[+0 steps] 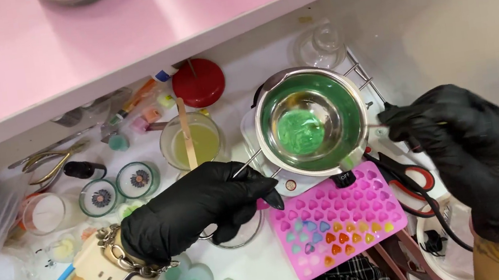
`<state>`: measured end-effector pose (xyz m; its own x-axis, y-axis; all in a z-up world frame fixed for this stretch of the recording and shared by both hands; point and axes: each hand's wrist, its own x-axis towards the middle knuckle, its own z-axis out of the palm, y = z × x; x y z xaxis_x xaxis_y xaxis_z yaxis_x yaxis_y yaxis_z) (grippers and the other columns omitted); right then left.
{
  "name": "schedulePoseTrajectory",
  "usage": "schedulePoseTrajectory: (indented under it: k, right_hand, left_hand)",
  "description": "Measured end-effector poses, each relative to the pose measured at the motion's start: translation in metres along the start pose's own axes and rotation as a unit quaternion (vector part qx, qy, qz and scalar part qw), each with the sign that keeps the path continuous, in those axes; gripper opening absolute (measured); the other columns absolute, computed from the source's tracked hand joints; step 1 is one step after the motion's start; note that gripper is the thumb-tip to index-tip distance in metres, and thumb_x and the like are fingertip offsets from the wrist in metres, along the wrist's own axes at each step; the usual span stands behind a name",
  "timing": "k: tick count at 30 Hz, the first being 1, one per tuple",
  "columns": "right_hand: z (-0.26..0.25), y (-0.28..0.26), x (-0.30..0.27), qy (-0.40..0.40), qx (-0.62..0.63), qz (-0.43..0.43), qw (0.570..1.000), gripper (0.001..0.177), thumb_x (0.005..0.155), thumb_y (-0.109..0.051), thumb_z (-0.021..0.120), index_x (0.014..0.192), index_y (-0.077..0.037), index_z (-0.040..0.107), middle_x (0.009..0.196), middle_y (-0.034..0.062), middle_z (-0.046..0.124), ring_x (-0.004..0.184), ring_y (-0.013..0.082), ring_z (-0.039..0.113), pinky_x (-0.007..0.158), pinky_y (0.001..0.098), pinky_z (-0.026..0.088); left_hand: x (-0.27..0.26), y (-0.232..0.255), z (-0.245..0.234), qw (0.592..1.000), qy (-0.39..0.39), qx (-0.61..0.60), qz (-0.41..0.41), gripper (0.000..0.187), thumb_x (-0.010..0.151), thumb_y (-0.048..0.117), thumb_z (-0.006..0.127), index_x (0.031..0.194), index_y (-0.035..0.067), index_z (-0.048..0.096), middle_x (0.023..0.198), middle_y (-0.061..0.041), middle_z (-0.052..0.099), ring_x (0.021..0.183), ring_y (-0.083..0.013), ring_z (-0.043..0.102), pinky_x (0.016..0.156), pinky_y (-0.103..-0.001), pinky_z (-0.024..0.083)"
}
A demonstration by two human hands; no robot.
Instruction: Pouring melted wax into molds and preparing decorative wax elements at a craft station.
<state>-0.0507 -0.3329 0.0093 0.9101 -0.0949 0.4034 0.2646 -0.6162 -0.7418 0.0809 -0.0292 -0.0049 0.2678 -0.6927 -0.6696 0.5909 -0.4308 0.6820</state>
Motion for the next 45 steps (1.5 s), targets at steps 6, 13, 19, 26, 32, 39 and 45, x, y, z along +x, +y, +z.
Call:
schedulePoseTrajectory:
  k: [6,13,19,26,32,39,45]
  right_hand:
    - [-0.007,0.009,-0.019,0.021,0.021,0.049,0.998,0.007,0.107,0.0,0.061,0.11,0.004,0.066,0.1,0.014,0.072,0.083,0.0167,0.068,0.079,0.0279,0.055]
    - [0.017,0.007,-0.016,0.007,0.096,0.136,0.986,0.025,0.098,0.001,0.066,0.122,0.006,0.066,0.115,0.0128,0.074,0.092,0.0145,0.07,0.083,0.0286,0.058]
    - [0.042,0.024,-0.093,0.16,-0.094,0.172,0.967,0.02,0.105,-0.01,0.071,0.124,-0.002,0.07,0.099,0.0038,0.073,0.083,0.0072,0.064,0.075,0.0241,0.053]
    - [0.085,0.018,-0.086,0.022,-0.296,0.131,0.946,0.035,0.076,-0.033,0.09,0.094,-0.008,0.072,0.085,0.0084,0.069,0.067,0.0232,0.065,0.06,0.0382,0.051]
    - [0.093,0.023,-0.087,0.088,-0.322,0.057,0.941,0.021,0.081,-0.028,0.084,0.082,-0.013,0.07,0.088,0.0112,0.069,0.075,0.0318,0.066,0.063,0.0426,0.051]
    - [0.085,0.023,-0.092,0.069,-0.335,0.08,0.936,0.032,0.08,-0.032,0.083,0.089,-0.005,0.069,0.082,0.0138,0.066,0.074,0.0347,0.065,0.063,0.0465,0.05]
    - [0.089,0.025,-0.099,0.065,-0.289,0.07,0.953,0.025,0.083,-0.026,0.081,0.093,-0.008,0.066,0.087,0.013,0.067,0.079,0.0346,0.066,0.067,0.0461,0.051]
  left_hand:
    - [-0.004,0.005,0.01,0.998,0.059,0.03,-0.016,0.039,0.092,0.038,0.066,0.088,0.002,0.08,0.044,0.0,0.037,0.033,-0.0108,0.032,0.036,-0.031,0.024]
    - [-0.003,0.006,0.016,0.991,0.117,0.059,-0.04,0.041,0.089,0.042,0.07,0.083,0.002,0.078,0.047,0.0,0.04,0.037,-0.0095,0.032,0.038,-0.029,0.021]
    - [0.005,-0.001,0.014,0.992,0.117,0.054,-0.002,0.041,0.088,0.039,0.073,0.082,-0.001,0.077,0.045,-0.002,0.042,0.036,-0.0117,0.035,0.038,-0.031,0.025]
    - [0.006,-0.009,0.012,0.991,0.111,0.068,0.019,0.041,0.091,0.036,0.072,0.084,-0.004,0.075,0.046,-0.002,0.044,0.038,-0.0113,0.037,0.04,-0.03,0.028]
    - [-0.001,-0.006,0.015,0.993,0.076,0.078,0.052,0.041,0.093,0.037,0.068,0.087,-0.002,0.077,0.049,-0.001,0.044,0.04,-0.0097,0.036,0.041,-0.029,0.03]
    - [-0.003,0.005,0.032,0.981,0.141,0.13,0.005,0.045,0.091,0.043,0.068,0.09,0.0,0.078,0.055,0.001,0.043,0.044,-0.0094,0.033,0.043,-0.028,0.026]
    - [-0.004,-0.003,0.027,0.978,0.145,0.147,0.028,0.044,0.091,0.042,0.066,0.091,-0.001,0.078,0.056,0.001,0.043,0.046,-0.0095,0.033,0.044,-0.027,0.029]
